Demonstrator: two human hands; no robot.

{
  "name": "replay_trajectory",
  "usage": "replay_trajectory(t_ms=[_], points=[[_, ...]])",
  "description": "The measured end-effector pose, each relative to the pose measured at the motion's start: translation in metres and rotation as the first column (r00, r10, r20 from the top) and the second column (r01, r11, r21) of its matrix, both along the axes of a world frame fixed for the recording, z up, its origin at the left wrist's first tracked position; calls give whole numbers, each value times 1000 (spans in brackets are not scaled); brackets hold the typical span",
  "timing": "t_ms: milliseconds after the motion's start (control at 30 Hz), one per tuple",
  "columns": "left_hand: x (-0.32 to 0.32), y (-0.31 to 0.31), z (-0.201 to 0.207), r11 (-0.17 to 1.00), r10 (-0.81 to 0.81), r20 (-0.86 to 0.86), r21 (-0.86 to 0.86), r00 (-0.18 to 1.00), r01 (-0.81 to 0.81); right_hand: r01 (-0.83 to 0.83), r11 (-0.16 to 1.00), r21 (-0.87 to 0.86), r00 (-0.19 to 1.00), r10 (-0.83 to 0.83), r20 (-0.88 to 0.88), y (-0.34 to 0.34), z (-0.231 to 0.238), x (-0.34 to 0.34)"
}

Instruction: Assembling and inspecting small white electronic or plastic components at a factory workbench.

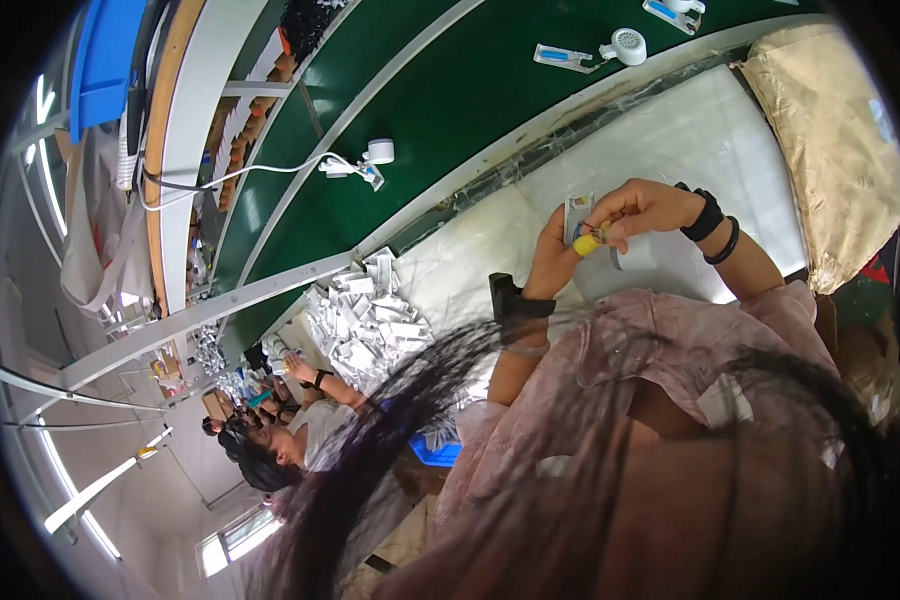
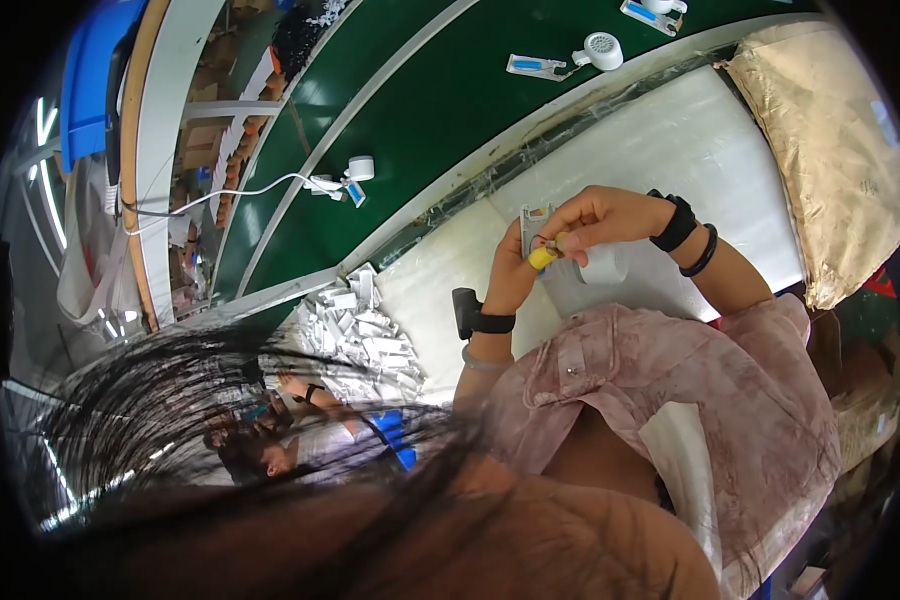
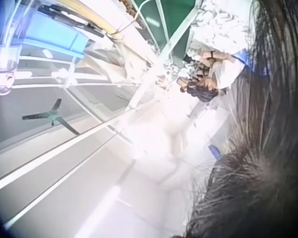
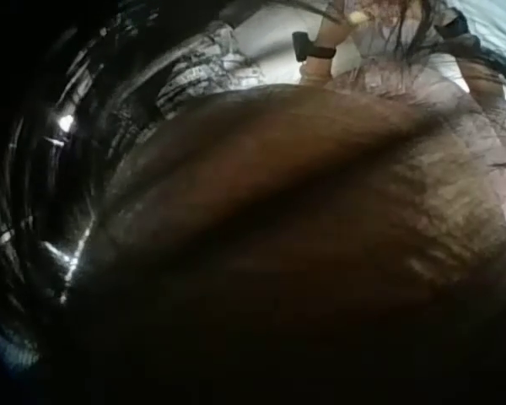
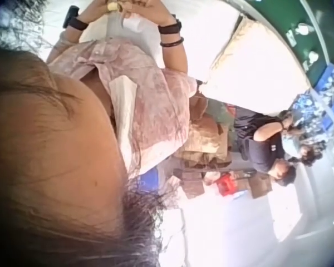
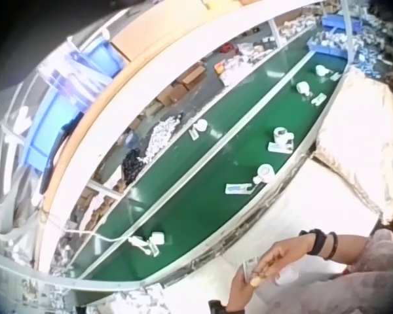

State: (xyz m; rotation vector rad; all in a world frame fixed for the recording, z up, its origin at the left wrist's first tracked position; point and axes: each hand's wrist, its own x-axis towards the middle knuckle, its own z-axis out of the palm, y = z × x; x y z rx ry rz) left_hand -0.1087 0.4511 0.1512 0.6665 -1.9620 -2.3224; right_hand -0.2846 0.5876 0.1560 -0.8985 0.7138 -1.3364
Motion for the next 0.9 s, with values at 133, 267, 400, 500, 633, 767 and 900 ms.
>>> replay_trajectory(t_ms=[133,267,400,500,633,767,900], points=[[10,-1,28,977,-61,58,207,996,48,-68,996,64,969,81,-234,12,10,-3],[21,-4,32,988,-152,135,26,979,150,177,974,-139,628,-220,-746,19,25,14],[16,13,27,994,91,-25,67,996,-89,516,705,-486,102,-614,-783,15,13,42],[14,18,25,961,239,8,140,971,-238,598,632,-493,118,-678,-726,13,7,53],[12,21,22,915,283,49,285,958,-285,680,608,-411,282,-733,-619,10,5,63],[15,25,23,940,249,-16,246,968,-237,620,580,-529,220,-775,-593,10,-1,65],[14,28,26,969,198,-69,165,978,-184,565,585,-582,205,-783,-588,14,-2,65]])
